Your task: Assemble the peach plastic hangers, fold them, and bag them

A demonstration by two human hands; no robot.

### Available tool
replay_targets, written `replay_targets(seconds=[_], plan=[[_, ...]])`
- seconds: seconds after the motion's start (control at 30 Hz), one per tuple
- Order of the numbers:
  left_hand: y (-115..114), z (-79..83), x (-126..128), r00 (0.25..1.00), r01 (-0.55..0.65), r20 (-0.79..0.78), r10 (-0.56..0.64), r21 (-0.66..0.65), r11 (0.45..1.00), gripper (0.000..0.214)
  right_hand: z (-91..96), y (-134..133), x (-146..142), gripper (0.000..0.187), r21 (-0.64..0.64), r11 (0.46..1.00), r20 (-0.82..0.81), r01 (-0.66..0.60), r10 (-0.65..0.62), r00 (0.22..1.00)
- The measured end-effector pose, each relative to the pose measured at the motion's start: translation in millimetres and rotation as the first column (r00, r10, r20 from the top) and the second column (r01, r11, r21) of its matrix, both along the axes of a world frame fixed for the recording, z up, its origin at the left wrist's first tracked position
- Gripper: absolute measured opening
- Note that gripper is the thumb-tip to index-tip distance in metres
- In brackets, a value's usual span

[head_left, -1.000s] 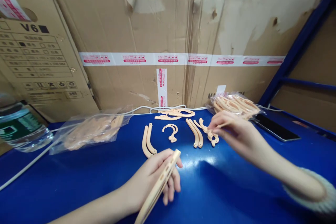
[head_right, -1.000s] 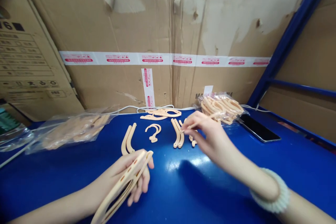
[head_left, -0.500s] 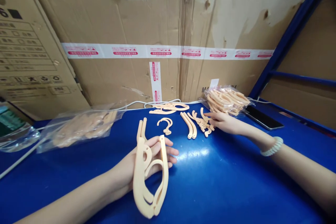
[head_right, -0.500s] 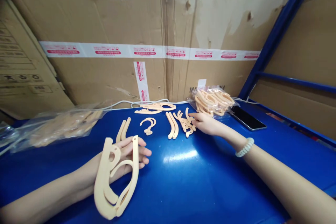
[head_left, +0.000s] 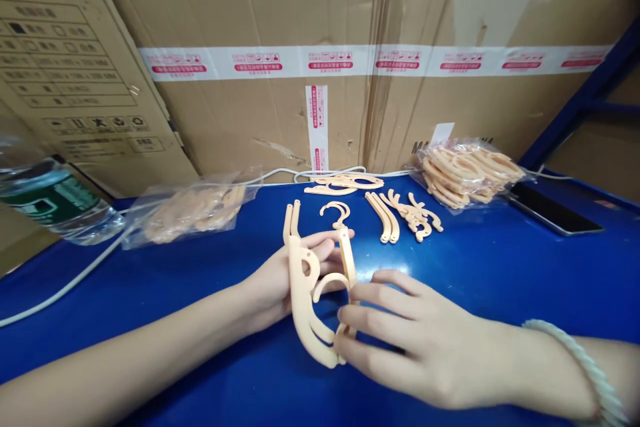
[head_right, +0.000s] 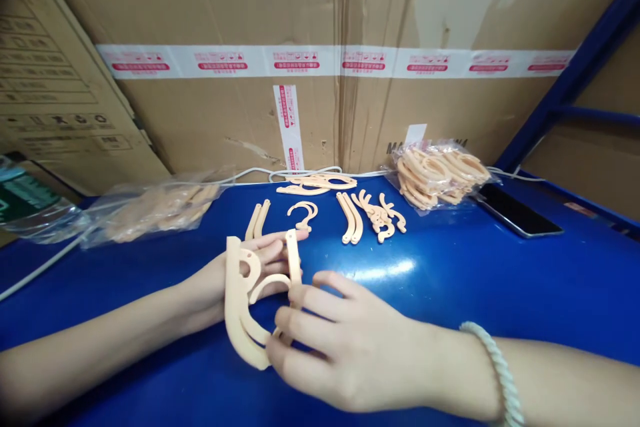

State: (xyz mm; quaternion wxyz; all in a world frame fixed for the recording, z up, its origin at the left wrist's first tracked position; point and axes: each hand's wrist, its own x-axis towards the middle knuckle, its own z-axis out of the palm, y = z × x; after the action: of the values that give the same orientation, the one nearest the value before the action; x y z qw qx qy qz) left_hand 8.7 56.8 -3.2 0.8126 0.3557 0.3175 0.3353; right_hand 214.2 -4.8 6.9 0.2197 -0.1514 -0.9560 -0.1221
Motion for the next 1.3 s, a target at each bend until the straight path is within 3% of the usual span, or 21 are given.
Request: replay_targets(seconds=[0.07,0.2,0.27,0.4,0.53,0.67,0.8,0.97,1.13,1.3], plan=[[-0.9,4.4,0.8,0.999,-0.051,-0.001,0.051,-0.045,0.998,0.032,-6.1,0.1,-3.2,0.023,-0.045,0.999,-0.002,0.003,-0.003,1.0],[-5.6,15.7,1.4,0.988,-0.154,-0.006,0.155,-0.151,0.976,0.076,-11.5,8.1,2.7,0.022,-0.188,0.978,-0.015,0.095,-0.099,0.995],[-10.1,17.2,1.9,0.985,-0.175,-0.026,0.173,-0.129,0.976,0.077,-11.5,8.9,4.3,0.021,-0.228,0.967,-0.014,0.114,-0.12,0.993],[-20.7,7.7,2.1,0.971,-0.128,-0.185,0.154,0.145,0.981,0.029,-12.4,5.7,4.3,0.018,-0.236,0.965,-0.028,0.114,-0.124,0.992],[-28.1,-1.1,-0.9,0.92,0.057,-0.372,0.125,0.442,0.895,0.026,-13.7,2.9,4.7,0.021,-0.2,0.972,-0.072,0.126,-0.143,0.987],[-32.3,1.3,-3.0,0.856,0.103,-0.48,0.191,0.521,0.847,0.024,-12.4,1.4,5.2,0.03,-0.18,0.968,-0.082,0.177,-0.194,0.978],[-33.8,8.0,-2.5,0.836,0.087,-0.504,0.215,0.51,0.856,0.022,-11.6,1.2,7.1,0.031,-0.064,0.981,-0.05,0.185,-0.188,0.981],[-33.5,11.1,-3.8,0.849,0.072,-0.491,0.195,0.473,0.878,0.011,-11.0,2.0,10.1,0.023,-0.031,0.973,-0.047,0.231,-0.232,0.972],[-35.0,3.6,-7.3,0.877,0.047,-0.458,0.146,0.384,0.922,0.031,-12.3,3.3,12.3,0.019,0.039,0.972,-0.072,0.231,-0.227,0.971],[-36.1,-1.3,-4.3,0.942,-0.04,-0.309,0.129,0.281,0.959,0.041,-16.2,5.4,13.0,0.017,-0.031,0.969,-0.083,0.244,-0.246,0.966]])
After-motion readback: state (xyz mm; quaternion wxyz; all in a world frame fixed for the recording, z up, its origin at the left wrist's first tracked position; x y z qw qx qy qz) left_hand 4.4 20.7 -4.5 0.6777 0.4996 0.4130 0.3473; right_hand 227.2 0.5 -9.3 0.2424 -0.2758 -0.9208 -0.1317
